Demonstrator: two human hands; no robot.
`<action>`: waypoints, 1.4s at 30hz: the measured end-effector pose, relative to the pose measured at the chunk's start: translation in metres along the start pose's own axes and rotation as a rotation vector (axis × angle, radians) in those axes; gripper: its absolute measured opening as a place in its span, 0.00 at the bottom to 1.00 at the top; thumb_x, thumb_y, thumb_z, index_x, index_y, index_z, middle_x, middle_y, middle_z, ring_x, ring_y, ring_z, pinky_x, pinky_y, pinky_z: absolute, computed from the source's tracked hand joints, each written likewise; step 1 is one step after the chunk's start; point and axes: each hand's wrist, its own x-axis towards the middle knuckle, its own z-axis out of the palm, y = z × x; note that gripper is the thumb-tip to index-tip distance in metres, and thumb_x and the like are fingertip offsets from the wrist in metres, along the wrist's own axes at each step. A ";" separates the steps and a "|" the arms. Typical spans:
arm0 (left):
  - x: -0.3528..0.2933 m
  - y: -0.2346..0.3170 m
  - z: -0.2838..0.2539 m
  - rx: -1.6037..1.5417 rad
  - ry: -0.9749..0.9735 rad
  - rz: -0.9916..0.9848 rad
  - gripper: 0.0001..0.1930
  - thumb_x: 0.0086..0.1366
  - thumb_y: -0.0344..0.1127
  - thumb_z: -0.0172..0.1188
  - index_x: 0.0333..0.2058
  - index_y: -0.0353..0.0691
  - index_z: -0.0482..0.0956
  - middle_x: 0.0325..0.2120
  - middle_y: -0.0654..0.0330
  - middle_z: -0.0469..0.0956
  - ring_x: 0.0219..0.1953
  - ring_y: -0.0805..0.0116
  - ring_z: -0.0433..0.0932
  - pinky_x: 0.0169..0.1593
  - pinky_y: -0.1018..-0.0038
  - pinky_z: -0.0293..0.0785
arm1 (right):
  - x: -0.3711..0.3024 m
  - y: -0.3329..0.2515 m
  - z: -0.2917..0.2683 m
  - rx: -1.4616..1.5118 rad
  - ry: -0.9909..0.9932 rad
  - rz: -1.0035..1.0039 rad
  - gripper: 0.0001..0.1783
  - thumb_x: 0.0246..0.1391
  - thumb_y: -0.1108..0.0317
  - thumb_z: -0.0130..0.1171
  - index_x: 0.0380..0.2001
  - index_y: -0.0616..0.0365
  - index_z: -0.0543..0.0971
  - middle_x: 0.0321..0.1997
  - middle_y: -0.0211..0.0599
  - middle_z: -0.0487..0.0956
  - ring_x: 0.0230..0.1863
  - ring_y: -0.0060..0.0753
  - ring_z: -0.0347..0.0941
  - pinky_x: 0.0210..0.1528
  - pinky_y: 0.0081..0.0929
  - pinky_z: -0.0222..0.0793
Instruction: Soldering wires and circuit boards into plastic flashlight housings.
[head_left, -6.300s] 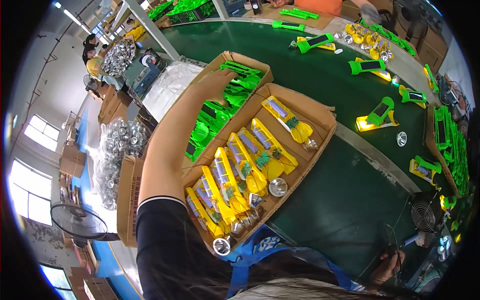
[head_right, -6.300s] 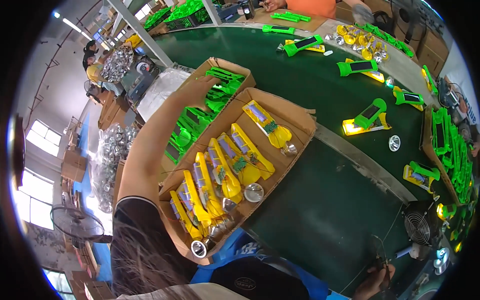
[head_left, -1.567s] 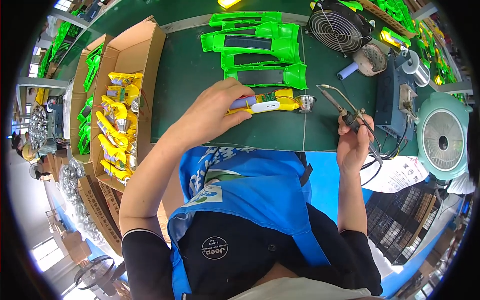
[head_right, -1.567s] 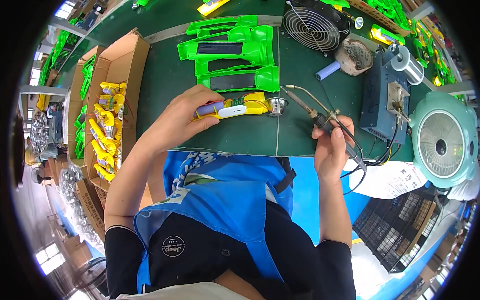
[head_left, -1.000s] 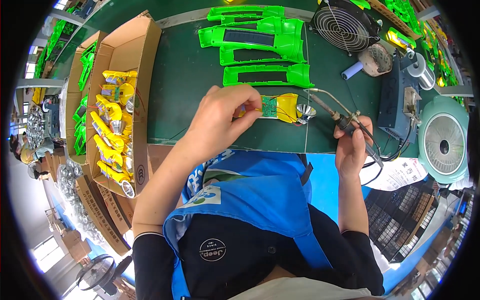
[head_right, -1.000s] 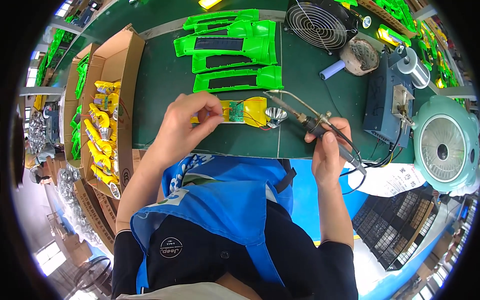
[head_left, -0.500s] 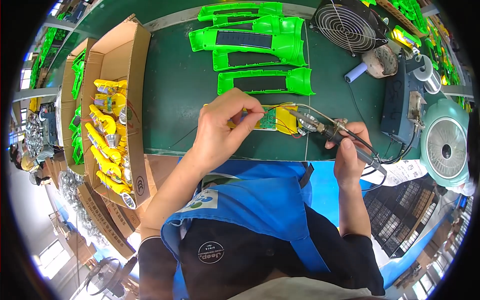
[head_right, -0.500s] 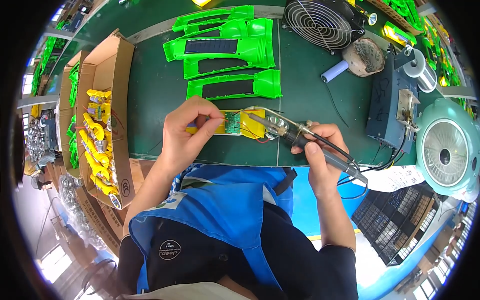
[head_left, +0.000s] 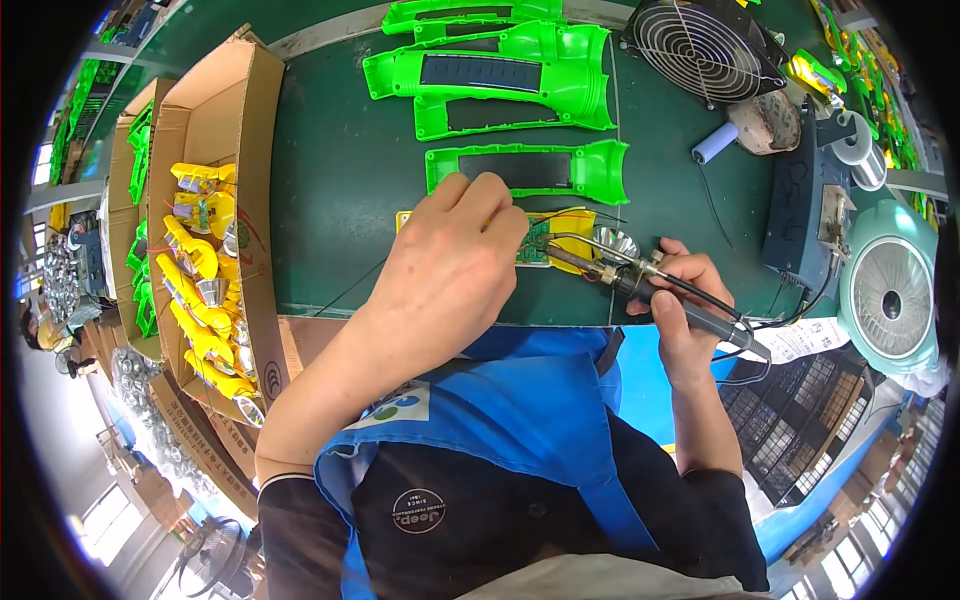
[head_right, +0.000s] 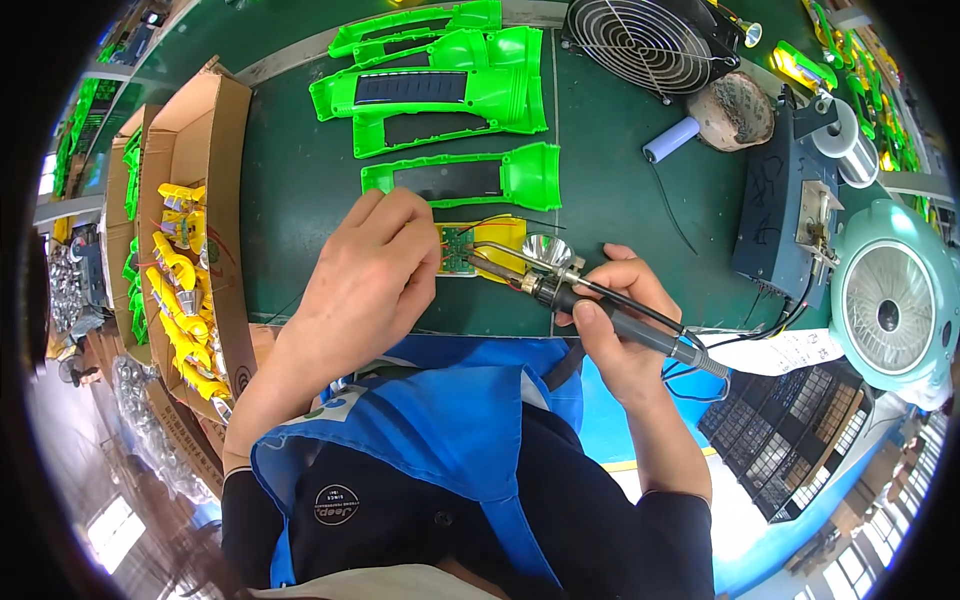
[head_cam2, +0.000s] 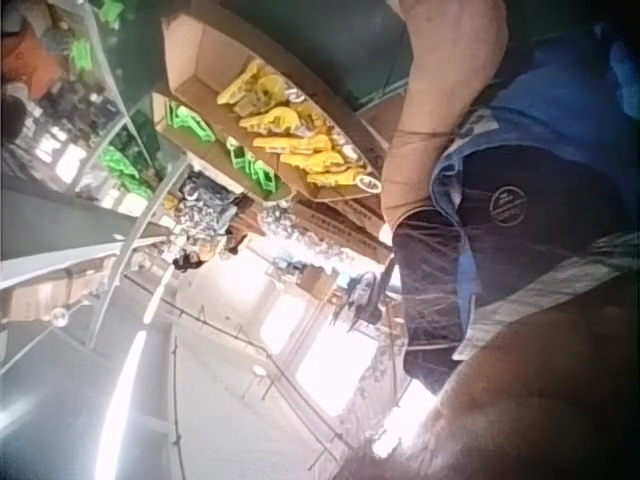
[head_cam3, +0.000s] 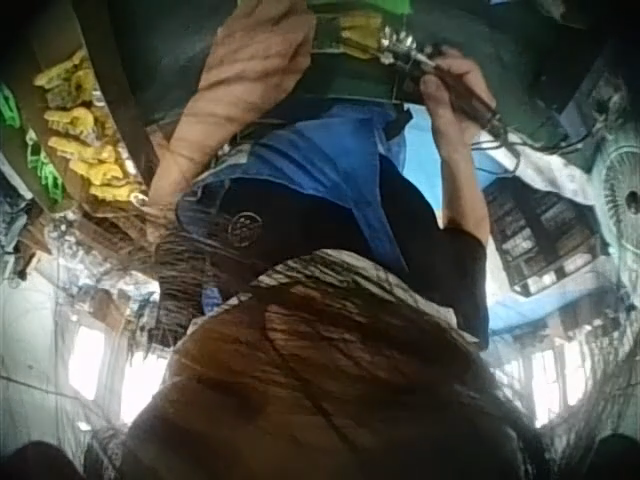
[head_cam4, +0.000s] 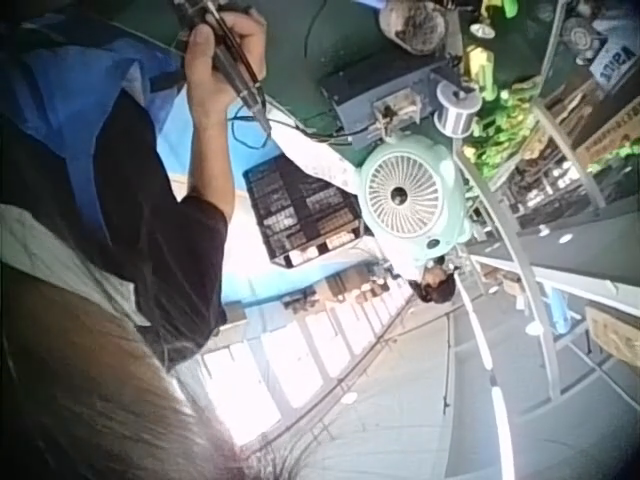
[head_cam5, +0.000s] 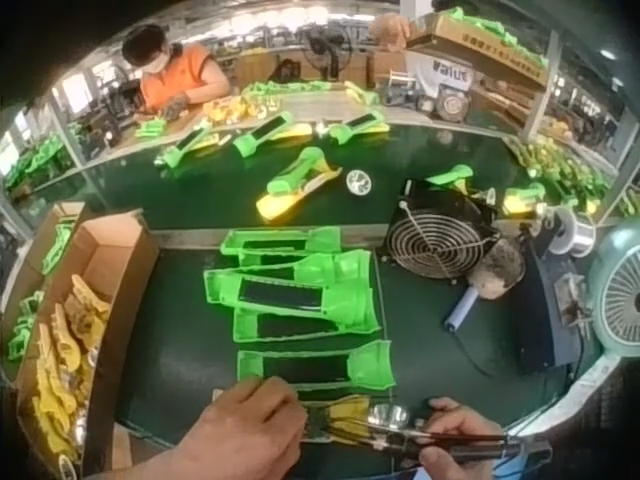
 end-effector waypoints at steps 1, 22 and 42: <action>0.000 0.001 0.000 0.022 -0.010 -0.006 0.08 0.46 0.19 0.58 0.25 0.34 0.69 0.30 0.55 0.68 0.31 0.55 0.68 0.34 0.64 0.69 | 0.000 -0.001 0.001 0.000 0.000 0.002 0.11 0.52 0.64 0.61 0.32 0.58 0.73 0.20 0.28 0.79 0.26 0.18 0.76 0.63 0.43 0.50; 0.012 0.000 -0.009 0.053 -0.136 -0.010 0.06 0.49 0.23 0.57 0.25 0.36 0.69 0.29 0.56 0.68 0.35 0.55 0.70 0.37 0.63 0.67 | 0.003 0.008 -0.004 -0.104 -0.080 -0.112 0.12 0.49 0.63 0.63 0.30 0.57 0.71 0.19 0.27 0.77 0.23 0.19 0.72 0.63 0.42 0.51; 0.014 0.001 -0.009 0.080 -0.135 0.005 0.07 0.48 0.23 0.57 0.25 0.38 0.68 0.28 0.58 0.67 0.34 0.57 0.70 0.35 0.65 0.63 | 0.005 0.000 -0.002 -0.083 -0.070 -0.025 0.15 0.51 0.59 0.63 0.30 0.58 0.72 0.19 0.28 0.76 0.23 0.20 0.75 0.64 0.39 0.48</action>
